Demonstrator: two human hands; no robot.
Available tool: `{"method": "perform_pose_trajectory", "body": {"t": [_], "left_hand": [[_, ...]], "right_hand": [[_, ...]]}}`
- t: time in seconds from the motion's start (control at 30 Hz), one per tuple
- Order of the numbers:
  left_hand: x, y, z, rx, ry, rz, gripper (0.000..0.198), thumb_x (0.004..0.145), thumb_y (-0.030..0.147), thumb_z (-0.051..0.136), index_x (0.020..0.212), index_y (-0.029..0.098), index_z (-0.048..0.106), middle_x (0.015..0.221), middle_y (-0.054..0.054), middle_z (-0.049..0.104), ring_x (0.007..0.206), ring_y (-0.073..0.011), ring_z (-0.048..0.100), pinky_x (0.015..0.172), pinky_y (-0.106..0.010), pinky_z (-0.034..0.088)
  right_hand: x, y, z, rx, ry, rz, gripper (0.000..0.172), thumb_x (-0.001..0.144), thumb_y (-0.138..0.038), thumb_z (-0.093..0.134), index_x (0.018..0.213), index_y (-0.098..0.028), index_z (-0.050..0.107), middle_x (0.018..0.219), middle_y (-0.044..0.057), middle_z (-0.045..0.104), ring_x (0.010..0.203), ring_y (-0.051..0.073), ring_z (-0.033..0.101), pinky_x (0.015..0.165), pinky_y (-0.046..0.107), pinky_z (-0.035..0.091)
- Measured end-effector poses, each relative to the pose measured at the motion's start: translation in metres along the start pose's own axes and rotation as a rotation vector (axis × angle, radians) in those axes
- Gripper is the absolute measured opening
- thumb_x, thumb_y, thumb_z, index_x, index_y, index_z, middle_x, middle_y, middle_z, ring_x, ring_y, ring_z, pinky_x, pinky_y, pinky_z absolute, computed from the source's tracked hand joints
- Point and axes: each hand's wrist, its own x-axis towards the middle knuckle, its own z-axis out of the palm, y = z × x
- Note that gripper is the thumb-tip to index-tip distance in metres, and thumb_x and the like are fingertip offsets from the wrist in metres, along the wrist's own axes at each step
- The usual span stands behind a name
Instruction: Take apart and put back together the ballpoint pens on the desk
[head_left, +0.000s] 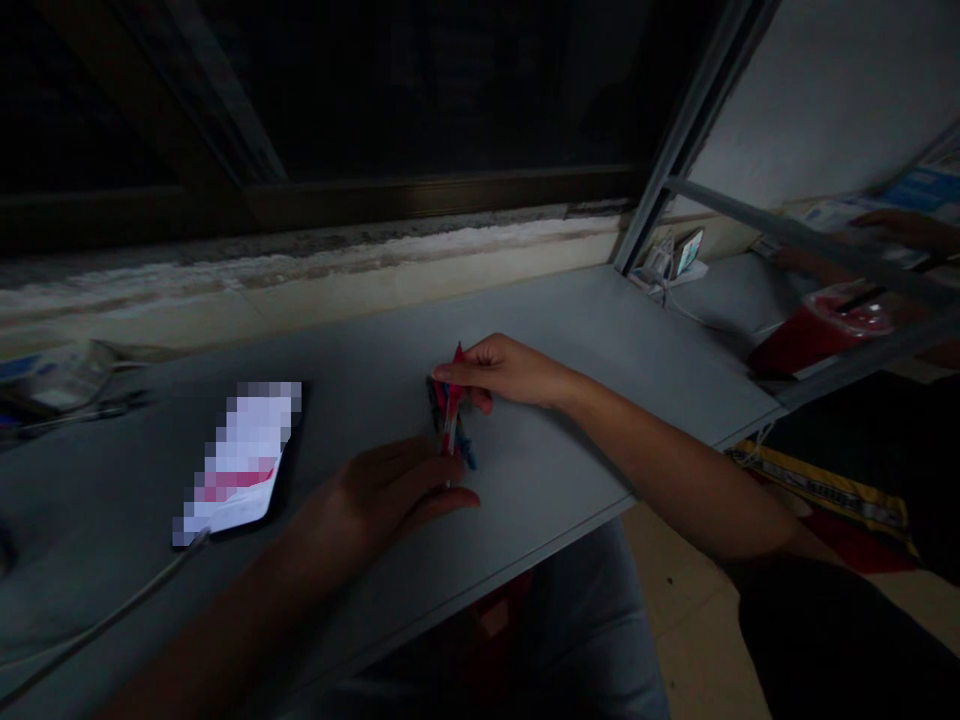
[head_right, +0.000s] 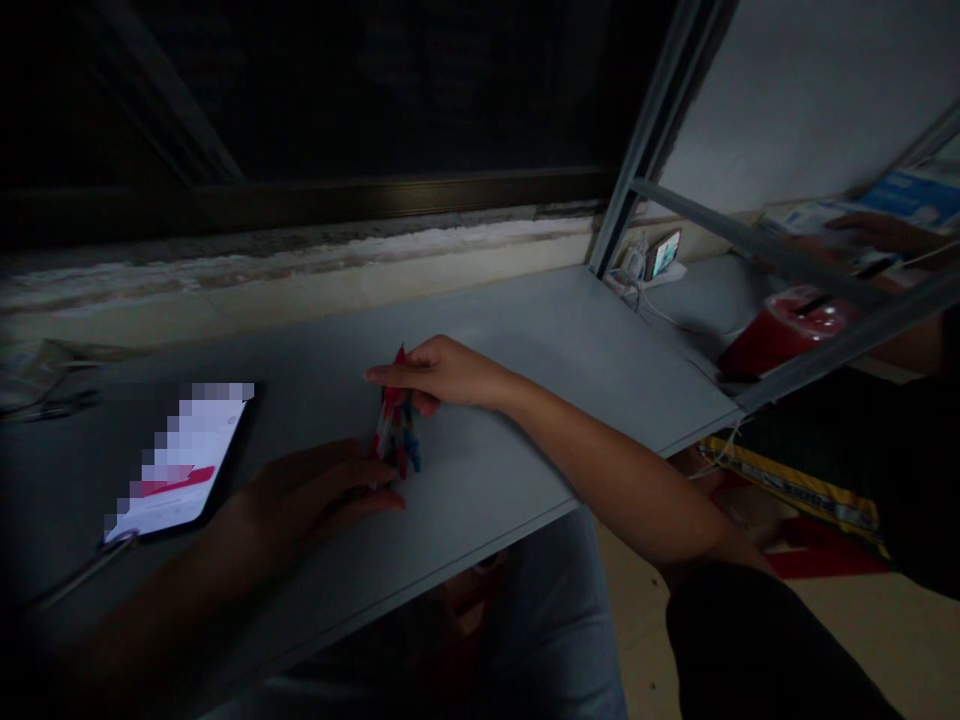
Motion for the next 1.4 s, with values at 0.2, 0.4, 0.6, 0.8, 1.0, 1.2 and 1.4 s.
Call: {"method": "perform_pose_trajectory", "body": {"t": [0.2,0.4,0.6,0.8,1.0,1.2,1.4], "left_hand": [[0.001,0.002,0.001,-0.005,-0.012,-0.013,0.020,0.107,0.040,0.054,0.106,0.022,0.063,0.088,-0.001,0.073,0.074,-0.0148,0.073,0.064,-0.024,0.055],[0.002,0.004,0.000,0.003,-0.031,0.000,0.028,0.105,0.046,0.054,0.108,0.019,0.062,0.092,-0.003,0.074,0.077,-0.0166,0.073,0.067,-0.026,0.057],[0.001,0.002,0.001,-0.028,-0.007,-0.028,0.023,0.106,0.042,0.056,0.106,0.021,0.063,0.086,-0.001,0.072,0.071,-0.0139,0.072,0.062,-0.023,0.054],[0.002,0.001,0.002,0.004,0.037,0.018,0.023,0.104,0.044,0.058,0.107,0.021,0.060,0.086,-0.001,0.072,0.068,-0.0137,0.072,0.061,-0.023,0.056],[0.003,0.001,0.003,0.017,0.045,0.013,0.017,0.106,0.039,0.055,0.106,0.022,0.059,0.086,0.000,0.071,0.071,-0.0139,0.072,0.062,-0.024,0.056],[0.001,0.002,0.002,-0.025,0.060,0.008,0.017,0.103,0.039,0.061,0.103,0.021,0.062,0.083,0.000,0.072,0.068,-0.0142,0.070,0.061,-0.024,0.055],[0.000,0.000,0.002,-0.042,0.005,-0.029,0.025,0.104,0.045,0.058,0.109,0.021,0.064,0.089,-0.002,0.074,0.074,-0.0159,0.073,0.065,-0.025,0.056]], "right_hand": [[-0.002,-0.002,0.000,-0.009,-0.064,0.006,0.058,0.091,-0.068,0.062,0.077,-0.012,0.070,0.051,-0.003,0.056,0.050,0.008,0.050,0.055,0.024,0.037],[-0.002,-0.003,-0.001,-0.003,-0.082,0.024,0.055,0.091,-0.065,0.064,0.077,-0.012,0.069,0.052,-0.003,0.057,0.051,0.008,0.051,0.054,0.023,0.037],[-0.002,-0.004,0.006,0.024,-0.036,-0.028,0.053,0.090,-0.062,0.066,0.073,-0.012,0.066,0.052,-0.005,0.055,0.050,0.007,0.049,0.054,0.023,0.036],[-0.002,-0.008,0.014,0.070,-0.005,-0.067,0.052,0.085,-0.062,0.071,0.066,-0.015,0.058,0.052,-0.007,0.052,0.050,0.006,0.044,0.054,0.023,0.033],[-0.003,-0.009,0.012,0.065,-0.015,-0.049,0.050,0.084,-0.061,0.072,0.070,-0.014,0.061,0.052,-0.007,0.052,0.050,0.007,0.044,0.054,0.024,0.031],[-0.002,-0.005,0.017,0.032,-0.012,-0.045,0.050,0.087,-0.061,0.070,0.071,-0.014,0.062,0.052,-0.006,0.053,0.050,0.007,0.045,0.055,0.024,0.033],[-0.003,-0.008,0.018,0.017,-0.002,-0.023,0.055,0.087,-0.065,0.067,0.065,-0.015,0.057,0.052,-0.006,0.053,0.050,0.007,0.045,0.055,0.024,0.033]]}}
